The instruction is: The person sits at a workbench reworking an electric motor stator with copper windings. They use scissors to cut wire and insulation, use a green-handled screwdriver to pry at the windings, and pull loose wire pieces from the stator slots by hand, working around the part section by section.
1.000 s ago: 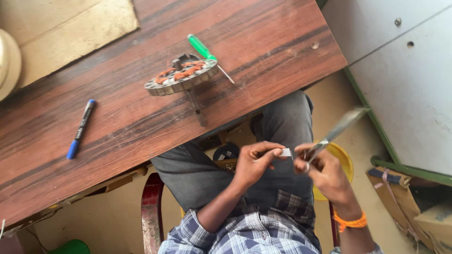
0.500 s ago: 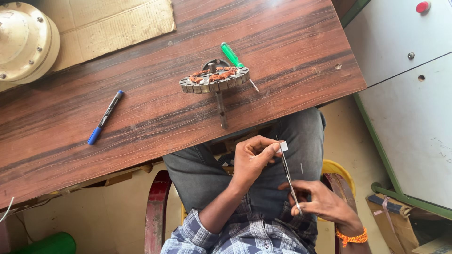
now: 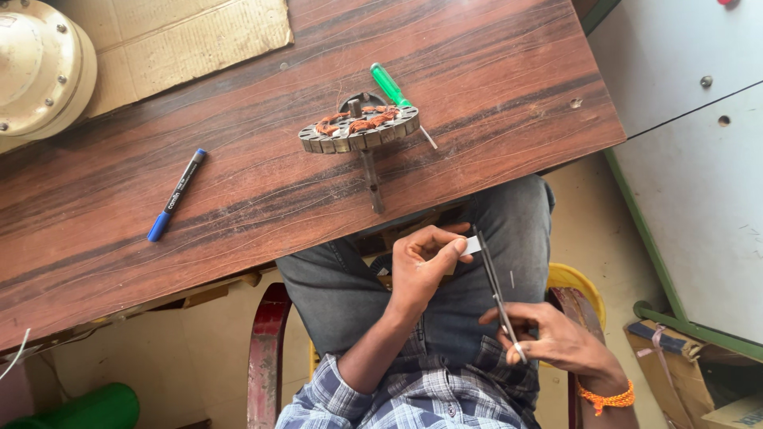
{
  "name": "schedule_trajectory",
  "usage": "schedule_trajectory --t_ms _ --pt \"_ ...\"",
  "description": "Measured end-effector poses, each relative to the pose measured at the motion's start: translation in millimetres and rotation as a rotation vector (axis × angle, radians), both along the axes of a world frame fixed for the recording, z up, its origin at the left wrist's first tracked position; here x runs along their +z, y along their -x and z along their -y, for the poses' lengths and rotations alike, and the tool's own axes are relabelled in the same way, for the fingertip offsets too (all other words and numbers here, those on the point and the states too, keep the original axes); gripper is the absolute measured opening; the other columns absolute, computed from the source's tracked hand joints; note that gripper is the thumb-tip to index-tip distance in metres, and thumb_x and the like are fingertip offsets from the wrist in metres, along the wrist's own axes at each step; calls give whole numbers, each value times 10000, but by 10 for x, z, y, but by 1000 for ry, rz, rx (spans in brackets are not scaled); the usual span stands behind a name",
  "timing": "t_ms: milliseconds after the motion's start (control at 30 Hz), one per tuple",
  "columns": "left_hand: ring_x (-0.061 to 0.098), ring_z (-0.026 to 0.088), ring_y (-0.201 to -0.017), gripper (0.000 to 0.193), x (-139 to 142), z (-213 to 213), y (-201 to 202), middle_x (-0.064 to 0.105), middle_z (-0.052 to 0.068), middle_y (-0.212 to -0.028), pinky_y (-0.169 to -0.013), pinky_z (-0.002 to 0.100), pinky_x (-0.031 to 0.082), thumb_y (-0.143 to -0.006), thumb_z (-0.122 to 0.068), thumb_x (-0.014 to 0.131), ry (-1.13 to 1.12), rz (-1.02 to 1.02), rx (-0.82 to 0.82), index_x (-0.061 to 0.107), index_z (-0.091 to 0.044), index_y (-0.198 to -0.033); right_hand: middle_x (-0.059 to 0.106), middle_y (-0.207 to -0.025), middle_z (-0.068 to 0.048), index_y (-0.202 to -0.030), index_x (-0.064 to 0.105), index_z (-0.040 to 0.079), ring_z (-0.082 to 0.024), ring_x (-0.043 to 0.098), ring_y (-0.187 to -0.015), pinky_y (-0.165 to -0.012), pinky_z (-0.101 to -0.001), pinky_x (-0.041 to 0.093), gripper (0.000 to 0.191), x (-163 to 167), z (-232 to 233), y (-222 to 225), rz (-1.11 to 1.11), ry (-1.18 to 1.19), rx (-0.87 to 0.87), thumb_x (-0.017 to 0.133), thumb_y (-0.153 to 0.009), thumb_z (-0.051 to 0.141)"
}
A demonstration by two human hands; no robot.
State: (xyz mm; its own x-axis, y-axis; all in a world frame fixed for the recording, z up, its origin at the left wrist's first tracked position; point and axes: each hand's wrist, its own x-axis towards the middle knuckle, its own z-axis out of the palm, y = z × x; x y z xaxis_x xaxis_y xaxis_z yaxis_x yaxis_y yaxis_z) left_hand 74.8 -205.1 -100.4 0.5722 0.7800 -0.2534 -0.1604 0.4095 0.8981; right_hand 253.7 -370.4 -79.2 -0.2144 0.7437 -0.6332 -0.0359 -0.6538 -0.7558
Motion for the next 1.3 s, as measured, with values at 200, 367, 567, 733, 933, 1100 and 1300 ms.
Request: schedule_trajectory --t_ms 200,367,567,733,933,1100,1300 --pt "680 38 -818 165 -46 49 -29 776 84 -873 -875 192 549 -999 -141 737 -99 64 -10 743 21 -1032 685 -739 -22 -1233 721 -16 -85 643 -720 -670 -255 519 553 -53 21 6 -69 25 -50 769 -742 231" --pt "613 2 -696 178 -91 52 -39 774 59 -837 -613 168 442 -970 -160 746 -37 -13 2 754 12 -1016 698 -728 -34 -1226 735 -10 -90 645 -721 -663 -266 502 563 6 -7 17 9 96 -44 754 -722 239" --pt "628 13 -685 194 -141 49 -14 781 57 -838 -607 176 456 -974 -187 743 -25 -16 -15 759 1 -1017 719 -741 -43 -1210 742 -43 -83 639 -741 -678 -261 482 544 92 -5 43 -2 55 -94 735 -734 220" --pt "705 54 -746 222 -181 43 -8 788 55 -855 -638 192 509 -967 -223 745 -21 -49 -27 753 -4 -1007 734 -728 -54 -1186 752 -48 -85 639 -731 -672 -263 473 533 67 4 58 24 70 -97 745 -718 208" --pt "745 125 -731 236 -224 3 20 780 83 -836 -624 217 533 -960 -242 743 46 -39 -60 752 -10 -1003 731 -715 -49 -1110 773 -56 -79 612 -709 -652 -264 461 474 -87 60 46 121 47 -66 824 -709 191" --pt "767 197 -917 260 -220 4 -42 769 155 -964 -602 228 564 -1019 -239 679 120 91 -38 659 1 -1116 771 -767 -77 -1132 740 -32 -121 710 -736 -685 -274 570 340 -236 140 -4 198 -6 -181 737 -807 68" --pt "754 294 -1033 226 -106 -39 -1 711 216 -1171 -495 217 573 -1045 -311 566 435 423 -201 496 -127 -1155 776 -885 -84 -1307 684 54 -144 790 -857 -789 -277 612 445 174 17 -414 517 -137 -278 610 -873 -19"
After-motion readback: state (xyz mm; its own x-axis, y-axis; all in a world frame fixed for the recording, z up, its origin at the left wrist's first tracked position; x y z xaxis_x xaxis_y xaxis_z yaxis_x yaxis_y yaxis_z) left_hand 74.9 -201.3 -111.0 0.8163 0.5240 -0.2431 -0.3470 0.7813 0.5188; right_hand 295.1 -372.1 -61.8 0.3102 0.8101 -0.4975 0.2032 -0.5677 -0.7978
